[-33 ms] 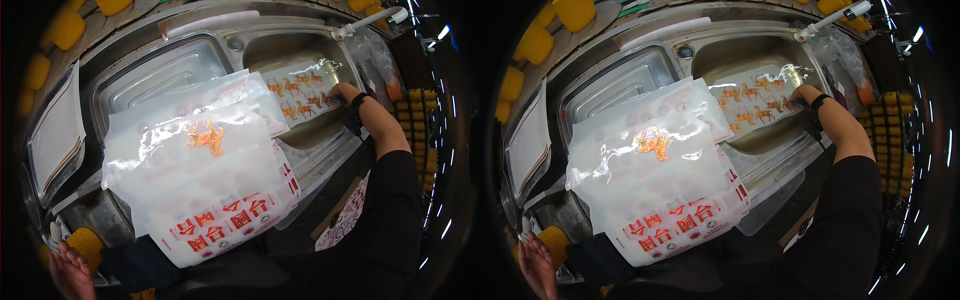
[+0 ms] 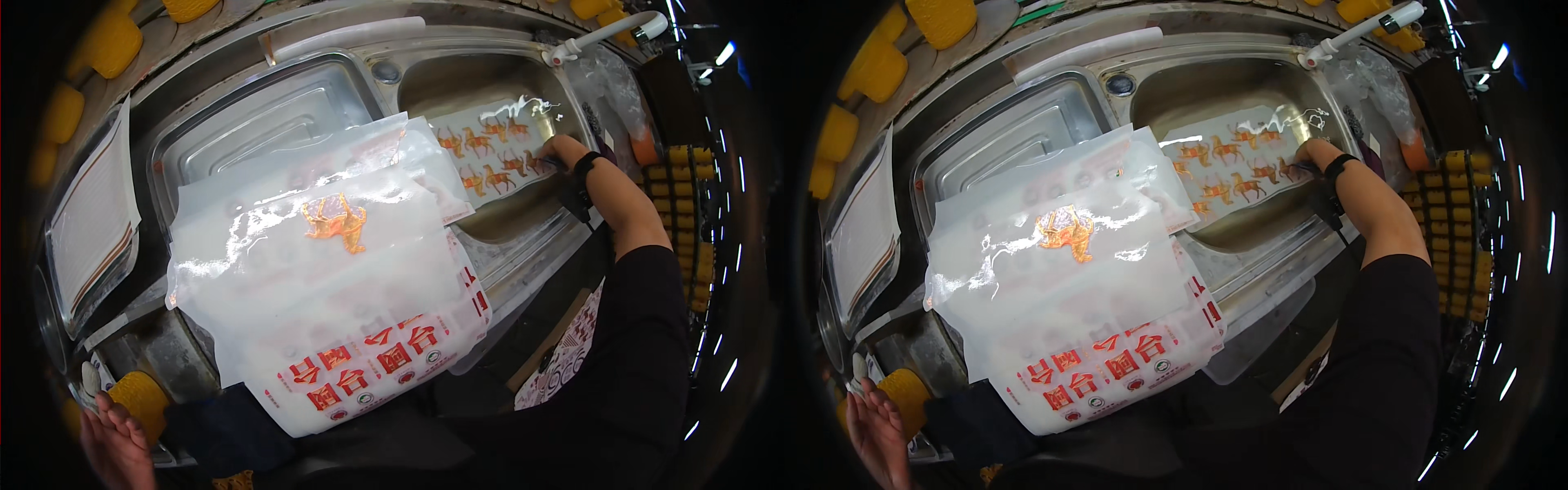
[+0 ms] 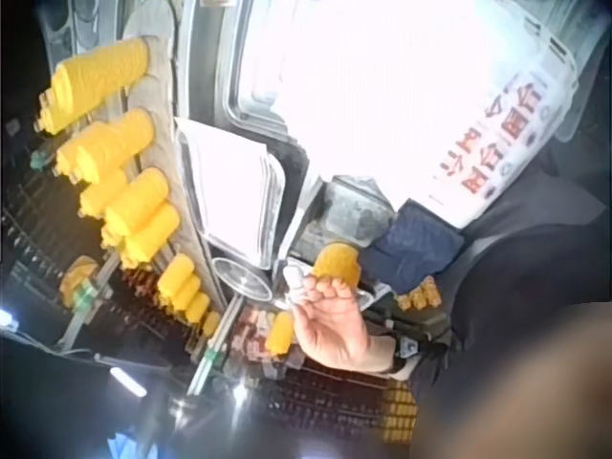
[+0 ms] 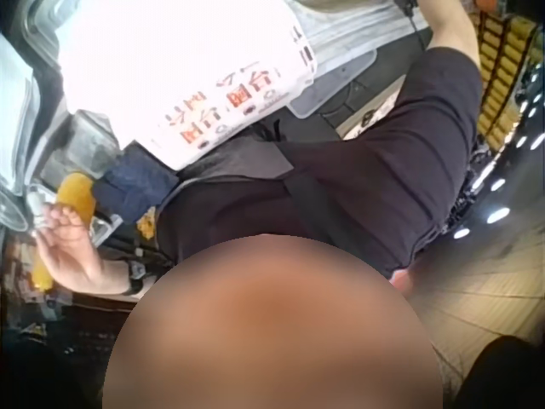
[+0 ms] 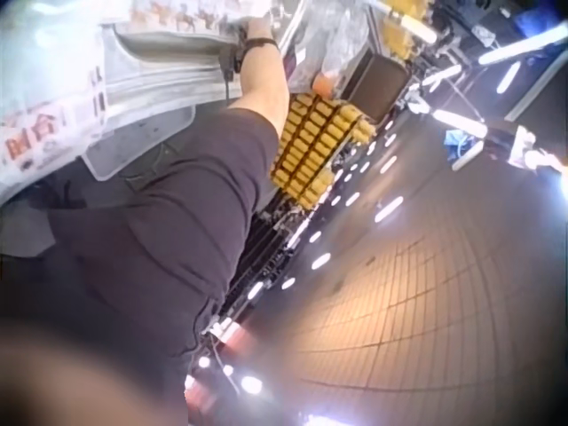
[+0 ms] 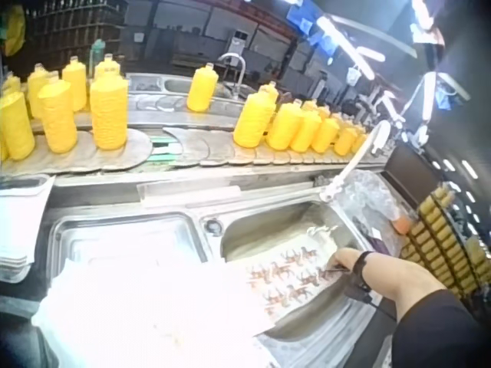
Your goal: Applying decorative brand labels and security tape to yellow product bottles at an industrial workstation.
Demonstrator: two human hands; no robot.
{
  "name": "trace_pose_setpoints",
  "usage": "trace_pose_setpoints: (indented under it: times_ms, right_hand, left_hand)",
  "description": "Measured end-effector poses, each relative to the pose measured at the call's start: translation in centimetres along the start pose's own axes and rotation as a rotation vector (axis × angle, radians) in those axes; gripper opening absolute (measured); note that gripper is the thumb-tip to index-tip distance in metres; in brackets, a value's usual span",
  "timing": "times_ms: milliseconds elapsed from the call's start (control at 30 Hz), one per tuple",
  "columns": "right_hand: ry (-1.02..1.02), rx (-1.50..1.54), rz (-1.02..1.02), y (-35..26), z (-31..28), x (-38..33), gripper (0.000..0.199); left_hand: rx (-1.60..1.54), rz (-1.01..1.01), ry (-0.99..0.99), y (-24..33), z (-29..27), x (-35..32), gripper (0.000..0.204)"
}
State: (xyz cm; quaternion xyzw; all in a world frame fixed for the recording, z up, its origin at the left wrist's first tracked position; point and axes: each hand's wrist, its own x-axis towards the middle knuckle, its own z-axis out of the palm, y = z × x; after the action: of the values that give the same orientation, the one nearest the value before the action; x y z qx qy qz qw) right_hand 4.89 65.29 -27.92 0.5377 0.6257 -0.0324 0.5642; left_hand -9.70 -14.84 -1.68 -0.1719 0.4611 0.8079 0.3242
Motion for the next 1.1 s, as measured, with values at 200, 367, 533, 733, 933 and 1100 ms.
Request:
trace_pose_setpoints:
  times_ms: [200, 367, 533, 733, 933, 1100]
  right_hand:
    - [0.068, 0.090, -0.245, 1.9, 0.8, -1.6, 0.032]
    - [0.045, 0.165, -0.370, 1.2, 1.6, 0.2, 0.038]
    - [-0.154, 0.267, 0.044, -1.1, 2.0, -1.5, 0.030]
    - [0.658, -0.116, -1.196, 0.7, 4.5, -9.8, 0.005]
    - [0.156, 0.157, -0.469, 0.2, 4.0, -5.5, 0.008]
    - [0.176, 0.584, -0.474, 0.7, 5.2, -5.7, 0.025]
  left_hand:
    - [-0.014, 0.002, 0.030, 0.2, -3.0, -0.5, 0.054]
    - [0.025, 0.047, 0.055, -0.2, -5.7, 0.1, 0.036]
    - [-0.018, -0.003, -0.027, 0.1, -4.7, -1.0, 0.061]
    - [0.038, 0.109, -0.102, -0.6, -6.4, -0.9, 0.034]
    - [0.028, 0.109, -0.055, -0.2, -7.2, -1.8, 0.037]
    - [0.024, 0.141, 0.021, -0.6, -6.7, -2.3, 0.035]
